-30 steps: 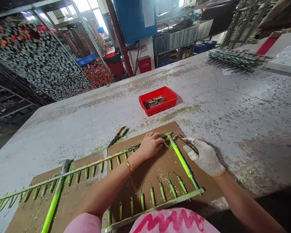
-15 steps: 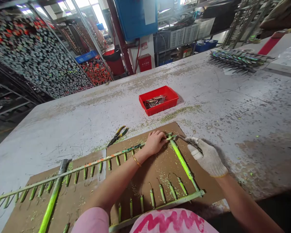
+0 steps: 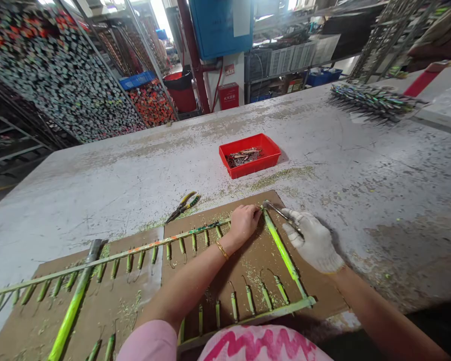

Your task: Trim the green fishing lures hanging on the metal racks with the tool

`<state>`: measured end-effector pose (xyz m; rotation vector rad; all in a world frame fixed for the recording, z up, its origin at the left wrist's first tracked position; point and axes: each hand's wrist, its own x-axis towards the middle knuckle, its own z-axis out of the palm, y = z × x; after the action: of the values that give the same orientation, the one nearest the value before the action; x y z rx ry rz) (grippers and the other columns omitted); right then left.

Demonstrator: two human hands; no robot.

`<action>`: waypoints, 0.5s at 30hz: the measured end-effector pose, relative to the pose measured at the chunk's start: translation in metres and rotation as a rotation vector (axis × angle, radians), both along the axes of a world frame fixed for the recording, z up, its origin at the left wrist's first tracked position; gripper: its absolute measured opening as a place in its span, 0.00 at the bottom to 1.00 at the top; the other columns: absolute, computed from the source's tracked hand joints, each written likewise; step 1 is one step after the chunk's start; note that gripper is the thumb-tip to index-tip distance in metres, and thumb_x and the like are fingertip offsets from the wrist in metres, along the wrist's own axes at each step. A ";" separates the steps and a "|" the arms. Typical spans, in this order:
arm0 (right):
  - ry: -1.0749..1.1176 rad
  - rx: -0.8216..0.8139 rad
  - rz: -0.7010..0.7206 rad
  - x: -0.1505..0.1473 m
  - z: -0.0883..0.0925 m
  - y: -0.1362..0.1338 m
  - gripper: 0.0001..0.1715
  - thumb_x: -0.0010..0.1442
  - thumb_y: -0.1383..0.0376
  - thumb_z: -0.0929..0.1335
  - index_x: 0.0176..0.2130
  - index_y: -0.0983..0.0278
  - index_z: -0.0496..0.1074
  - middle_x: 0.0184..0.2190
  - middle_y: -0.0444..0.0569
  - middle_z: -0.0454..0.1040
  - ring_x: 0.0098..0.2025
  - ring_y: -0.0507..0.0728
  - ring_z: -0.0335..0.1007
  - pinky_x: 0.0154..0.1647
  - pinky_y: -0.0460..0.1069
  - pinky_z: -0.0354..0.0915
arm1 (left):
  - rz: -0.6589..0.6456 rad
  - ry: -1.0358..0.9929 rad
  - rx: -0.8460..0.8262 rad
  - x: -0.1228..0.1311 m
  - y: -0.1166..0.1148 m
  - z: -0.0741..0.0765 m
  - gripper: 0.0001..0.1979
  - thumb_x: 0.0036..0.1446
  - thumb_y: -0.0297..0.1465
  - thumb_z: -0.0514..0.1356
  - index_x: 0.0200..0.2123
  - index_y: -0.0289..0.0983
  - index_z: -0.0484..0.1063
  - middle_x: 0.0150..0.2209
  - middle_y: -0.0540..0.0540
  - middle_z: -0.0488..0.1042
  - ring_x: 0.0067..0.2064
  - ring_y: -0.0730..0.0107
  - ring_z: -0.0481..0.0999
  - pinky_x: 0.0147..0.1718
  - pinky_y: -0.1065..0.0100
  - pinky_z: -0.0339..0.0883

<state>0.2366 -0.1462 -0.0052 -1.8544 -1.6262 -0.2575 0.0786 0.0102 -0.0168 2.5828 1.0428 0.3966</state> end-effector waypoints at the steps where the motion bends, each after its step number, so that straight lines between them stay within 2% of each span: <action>1: -0.067 -0.022 0.011 0.000 -0.003 0.003 0.21 0.68 0.61 0.63 0.58 0.62 0.72 0.42 0.53 0.80 0.45 0.61 0.75 0.48 0.54 0.70 | -0.003 0.008 0.010 0.000 0.000 -0.001 0.12 0.69 0.36 0.56 0.41 0.41 0.79 0.40 0.46 0.82 0.42 0.64 0.77 0.44 0.65 0.67; 4: -0.227 -0.075 0.017 0.000 -0.009 0.007 0.22 0.69 0.63 0.63 0.58 0.64 0.73 0.34 0.52 0.78 0.38 0.60 0.73 0.40 0.52 0.66 | -0.038 0.035 0.048 0.000 -0.003 -0.003 0.14 0.71 0.35 0.53 0.40 0.40 0.78 0.40 0.44 0.81 0.42 0.64 0.77 0.44 0.65 0.68; 6: -0.279 -0.081 0.020 0.001 -0.011 0.007 0.22 0.69 0.64 0.63 0.59 0.64 0.73 0.32 0.51 0.77 0.35 0.60 0.71 0.38 0.52 0.63 | -0.065 0.047 0.083 -0.001 -0.005 -0.004 0.13 0.71 0.34 0.53 0.40 0.39 0.77 0.41 0.43 0.81 0.43 0.63 0.77 0.45 0.64 0.68; 11: -0.319 -0.109 0.031 0.003 -0.014 0.004 0.24 0.69 0.63 0.63 0.62 0.61 0.71 0.30 0.49 0.78 0.33 0.58 0.71 0.37 0.51 0.60 | -0.092 0.019 0.122 -0.005 -0.007 -0.005 0.11 0.67 0.31 0.58 0.51 0.37 0.72 0.48 0.42 0.78 0.48 0.61 0.77 0.46 0.63 0.71; 15: -0.271 -0.080 0.022 0.003 -0.018 0.004 0.24 0.70 0.59 0.63 0.61 0.62 0.71 0.32 0.49 0.79 0.34 0.58 0.72 0.37 0.51 0.61 | -0.087 -0.012 0.092 -0.007 -0.005 -0.006 0.07 0.67 0.29 0.57 0.43 0.38 0.75 0.50 0.43 0.78 0.49 0.64 0.77 0.48 0.65 0.71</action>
<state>0.2395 -0.1420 -0.0237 -1.9262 -1.8607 -0.4575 0.0719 0.0049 -0.0224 2.6927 0.9245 0.4476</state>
